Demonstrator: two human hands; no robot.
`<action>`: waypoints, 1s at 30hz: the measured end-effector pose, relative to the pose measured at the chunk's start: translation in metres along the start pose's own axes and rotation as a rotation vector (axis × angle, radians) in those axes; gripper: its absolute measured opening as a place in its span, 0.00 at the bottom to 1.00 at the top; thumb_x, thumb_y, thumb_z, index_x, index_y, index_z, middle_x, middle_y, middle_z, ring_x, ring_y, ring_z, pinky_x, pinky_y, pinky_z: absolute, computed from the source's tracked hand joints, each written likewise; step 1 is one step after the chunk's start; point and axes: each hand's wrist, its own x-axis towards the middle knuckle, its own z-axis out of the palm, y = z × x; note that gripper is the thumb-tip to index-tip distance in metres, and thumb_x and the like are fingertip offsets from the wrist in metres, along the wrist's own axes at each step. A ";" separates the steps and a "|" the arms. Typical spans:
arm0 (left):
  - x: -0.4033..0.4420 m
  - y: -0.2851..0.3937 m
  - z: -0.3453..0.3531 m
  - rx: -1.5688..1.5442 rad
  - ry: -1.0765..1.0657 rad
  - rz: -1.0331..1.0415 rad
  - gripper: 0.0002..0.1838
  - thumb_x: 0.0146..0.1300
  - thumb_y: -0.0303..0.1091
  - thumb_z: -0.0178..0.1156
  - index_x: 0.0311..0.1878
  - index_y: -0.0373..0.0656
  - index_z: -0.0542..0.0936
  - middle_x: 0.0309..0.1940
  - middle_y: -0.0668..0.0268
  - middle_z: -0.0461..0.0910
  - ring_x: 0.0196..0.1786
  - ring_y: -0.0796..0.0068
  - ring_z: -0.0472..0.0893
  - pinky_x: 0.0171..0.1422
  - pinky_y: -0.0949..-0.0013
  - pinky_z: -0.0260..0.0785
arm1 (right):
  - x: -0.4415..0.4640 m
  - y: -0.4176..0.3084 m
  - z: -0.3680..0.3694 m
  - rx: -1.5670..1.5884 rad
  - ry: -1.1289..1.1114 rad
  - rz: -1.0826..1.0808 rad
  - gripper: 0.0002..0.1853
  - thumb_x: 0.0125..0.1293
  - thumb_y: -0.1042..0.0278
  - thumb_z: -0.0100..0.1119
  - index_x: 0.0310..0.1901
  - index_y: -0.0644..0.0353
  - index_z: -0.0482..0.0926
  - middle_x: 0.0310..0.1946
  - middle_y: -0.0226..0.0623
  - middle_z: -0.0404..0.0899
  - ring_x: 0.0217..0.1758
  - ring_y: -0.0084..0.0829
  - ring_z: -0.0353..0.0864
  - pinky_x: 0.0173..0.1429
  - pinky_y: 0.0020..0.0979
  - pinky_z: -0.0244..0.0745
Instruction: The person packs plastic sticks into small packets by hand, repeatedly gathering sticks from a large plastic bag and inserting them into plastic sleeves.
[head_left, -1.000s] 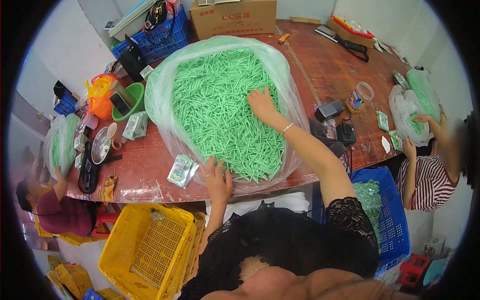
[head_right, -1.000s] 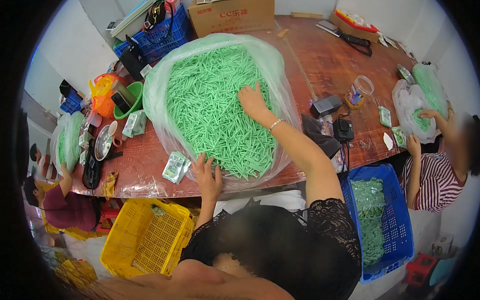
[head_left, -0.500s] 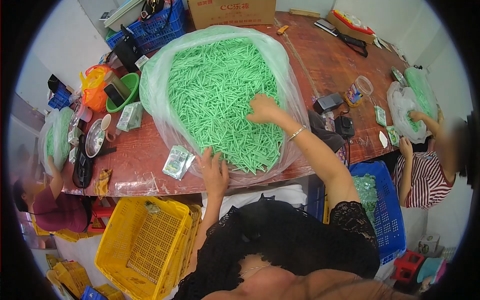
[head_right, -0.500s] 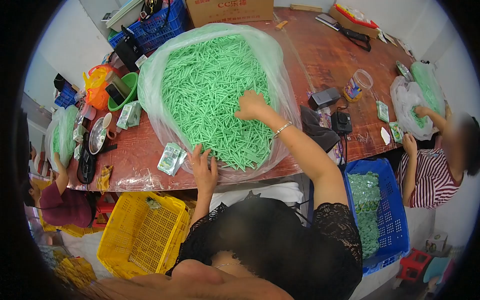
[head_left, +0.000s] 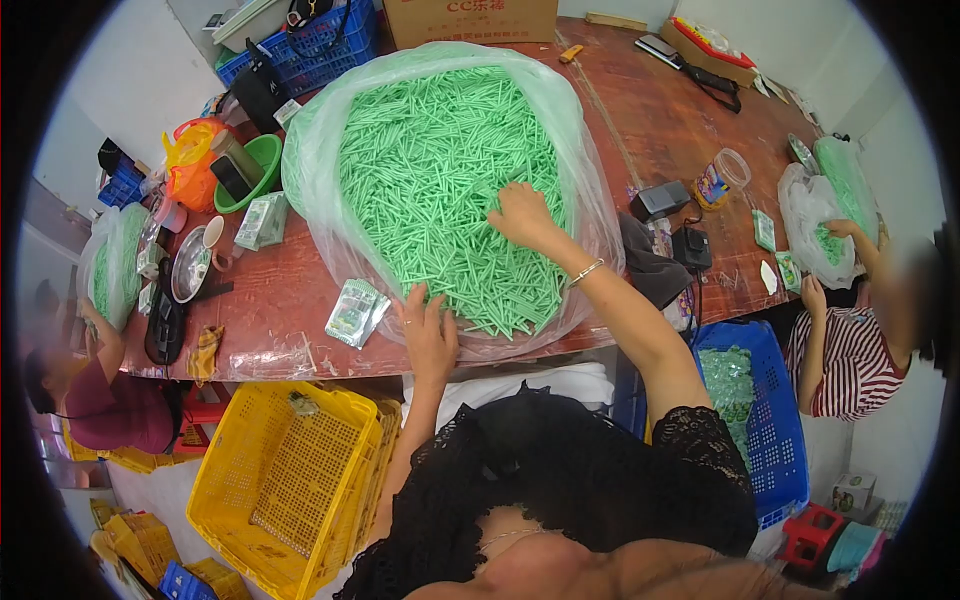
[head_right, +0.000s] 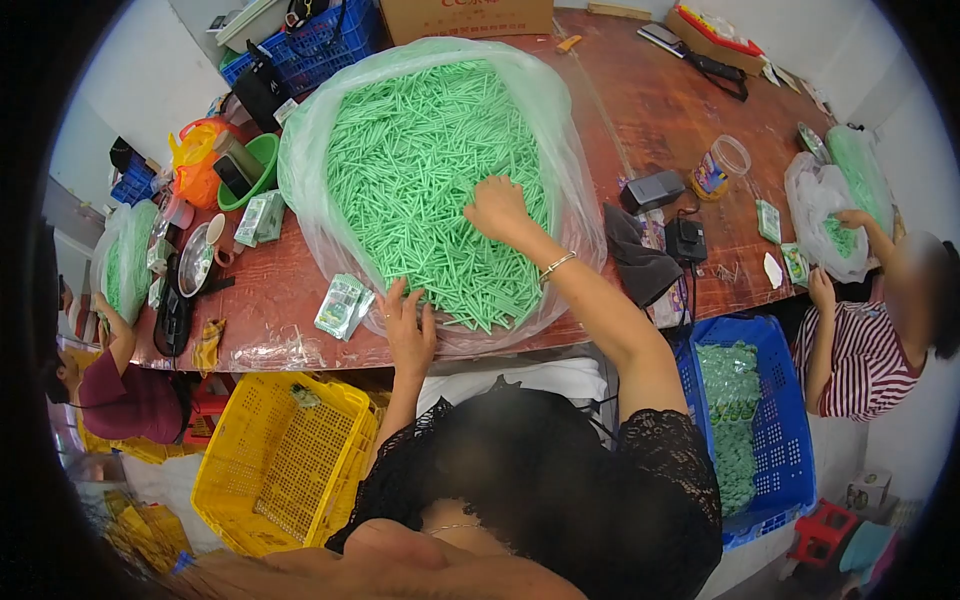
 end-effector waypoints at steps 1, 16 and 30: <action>0.000 0.000 0.000 0.003 -0.002 -0.002 0.16 0.62 0.25 0.62 0.54 0.39 0.77 0.65 0.50 0.68 0.71 0.46 0.65 0.78 0.35 0.45 | 0.001 0.002 -0.004 0.100 -0.042 0.036 0.18 0.62 0.60 0.58 0.40 0.71 0.78 0.41 0.47 0.80 0.48 0.46 0.78 0.52 0.46 0.70; 0.029 0.005 -0.016 -0.028 0.007 0.107 0.15 0.63 0.24 0.60 0.54 0.42 0.77 0.64 0.54 0.70 0.69 0.49 0.68 0.78 0.35 0.46 | -0.038 -0.008 0.003 1.252 -0.465 0.261 0.18 0.74 0.54 0.56 0.49 0.64 0.72 0.28 0.31 0.76 0.24 0.23 0.75 0.26 0.25 0.69; 0.092 0.022 0.002 -0.492 0.041 -0.103 0.08 0.67 0.27 0.59 0.47 0.36 0.81 0.40 0.57 0.79 0.42 0.62 0.79 0.48 0.64 0.70 | -0.056 -0.023 0.012 1.903 -0.364 0.369 0.14 0.76 0.56 0.53 0.46 0.59 0.75 0.27 0.24 0.68 0.25 0.17 0.64 0.25 0.21 0.60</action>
